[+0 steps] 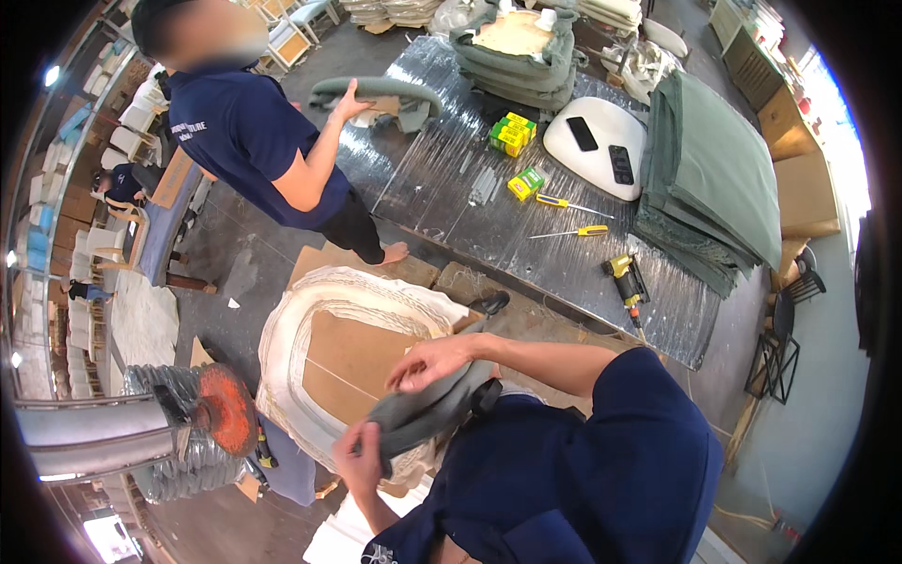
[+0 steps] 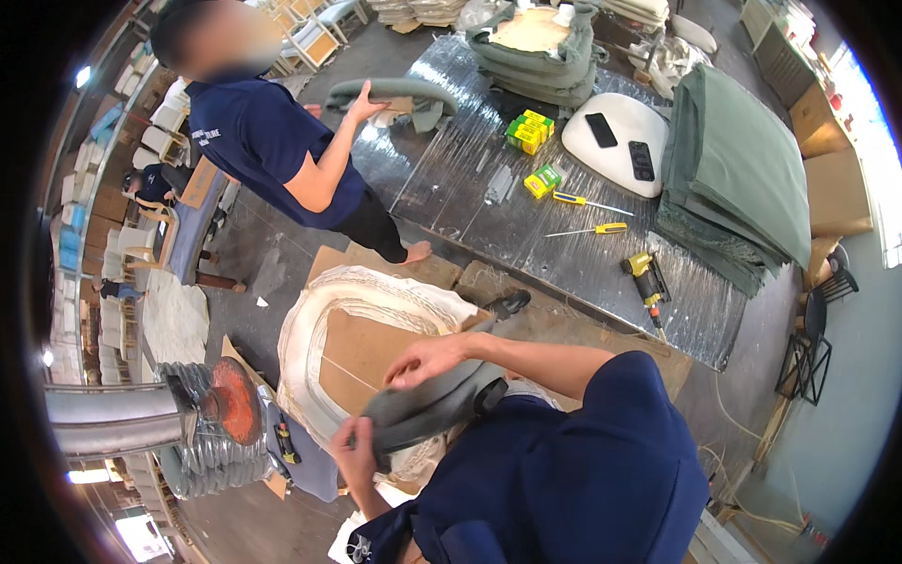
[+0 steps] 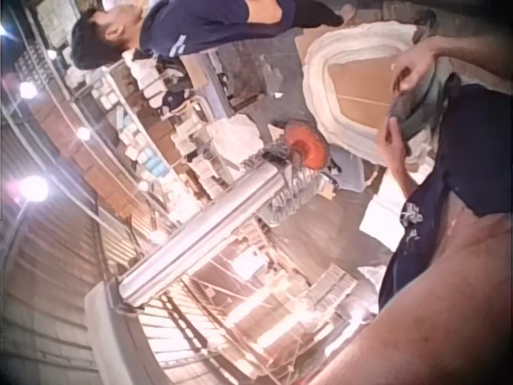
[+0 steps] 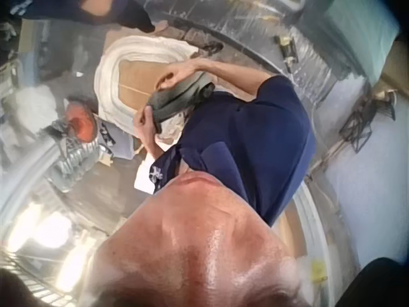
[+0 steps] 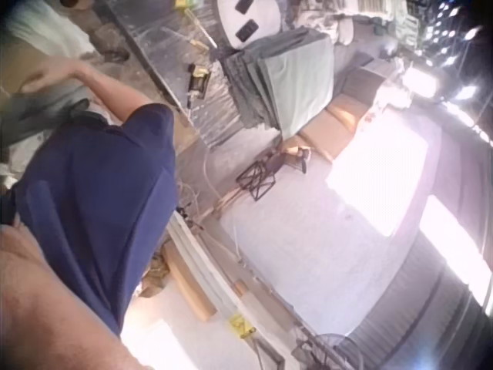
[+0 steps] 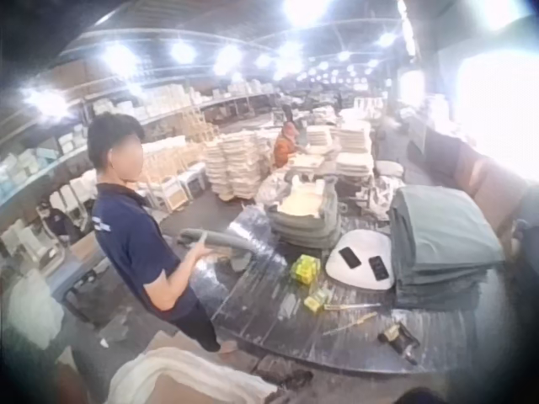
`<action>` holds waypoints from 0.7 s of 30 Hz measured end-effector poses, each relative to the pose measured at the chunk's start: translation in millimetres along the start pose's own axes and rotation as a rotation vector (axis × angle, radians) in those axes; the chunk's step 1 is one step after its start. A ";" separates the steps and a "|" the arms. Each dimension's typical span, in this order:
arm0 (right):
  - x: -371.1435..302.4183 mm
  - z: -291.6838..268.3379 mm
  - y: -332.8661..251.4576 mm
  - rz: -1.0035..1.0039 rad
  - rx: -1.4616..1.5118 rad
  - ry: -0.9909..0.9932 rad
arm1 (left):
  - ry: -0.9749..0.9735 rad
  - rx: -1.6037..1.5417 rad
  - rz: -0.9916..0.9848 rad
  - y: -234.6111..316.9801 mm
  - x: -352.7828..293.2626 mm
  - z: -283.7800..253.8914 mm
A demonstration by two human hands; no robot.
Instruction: The person uses a pneumatic staple gun to attach green fabric to the underside of a cushion base, working alongside a coworker. They repeatedly staple the fabric edges, flip the cushion, and place white foam padding on top before continuing to staple the fabric around the perimeter.
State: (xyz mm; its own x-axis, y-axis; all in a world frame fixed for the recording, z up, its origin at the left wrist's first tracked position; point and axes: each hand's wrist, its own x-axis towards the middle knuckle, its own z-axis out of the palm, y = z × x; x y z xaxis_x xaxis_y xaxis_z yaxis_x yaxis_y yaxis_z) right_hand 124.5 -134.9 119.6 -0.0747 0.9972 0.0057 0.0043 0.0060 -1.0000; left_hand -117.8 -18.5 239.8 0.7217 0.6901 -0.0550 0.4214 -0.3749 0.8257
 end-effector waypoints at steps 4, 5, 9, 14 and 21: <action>12.8 -0.6 -64.0 -0.044 -0.208 -0.149 | 0.358 0.084 0.109 -13.5 13.1 -53.9; 21.4 0.9 -49.6 -0.078 -0.401 -0.040 | 0.420 0.101 0.129 -10.9 17.4 -63.4; 30.0 -23.8 -0.2 0.109 -0.807 -0.024 | 0.704 -0.183 0.010 -45.2 6.0 -102.7; 48.3 -87.7 -2.8 0.324 -1.107 -0.025 | 0.474 -0.009 -0.011 -133.5 -31.4 -143.2; 206.3 -162.1 -130.6 -0.287 -1.535 0.511 | 0.236 0.571 0.103 -197.0 69.2 -260.4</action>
State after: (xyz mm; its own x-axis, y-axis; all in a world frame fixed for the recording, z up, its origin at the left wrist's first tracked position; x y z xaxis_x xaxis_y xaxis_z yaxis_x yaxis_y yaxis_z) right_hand 270.1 82.2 252.1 0.0683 0.8683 0.4912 0.9976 -0.0630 -0.0273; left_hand -293.8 264.3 219.5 0.6608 0.7266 0.1878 0.6306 -0.6733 0.3861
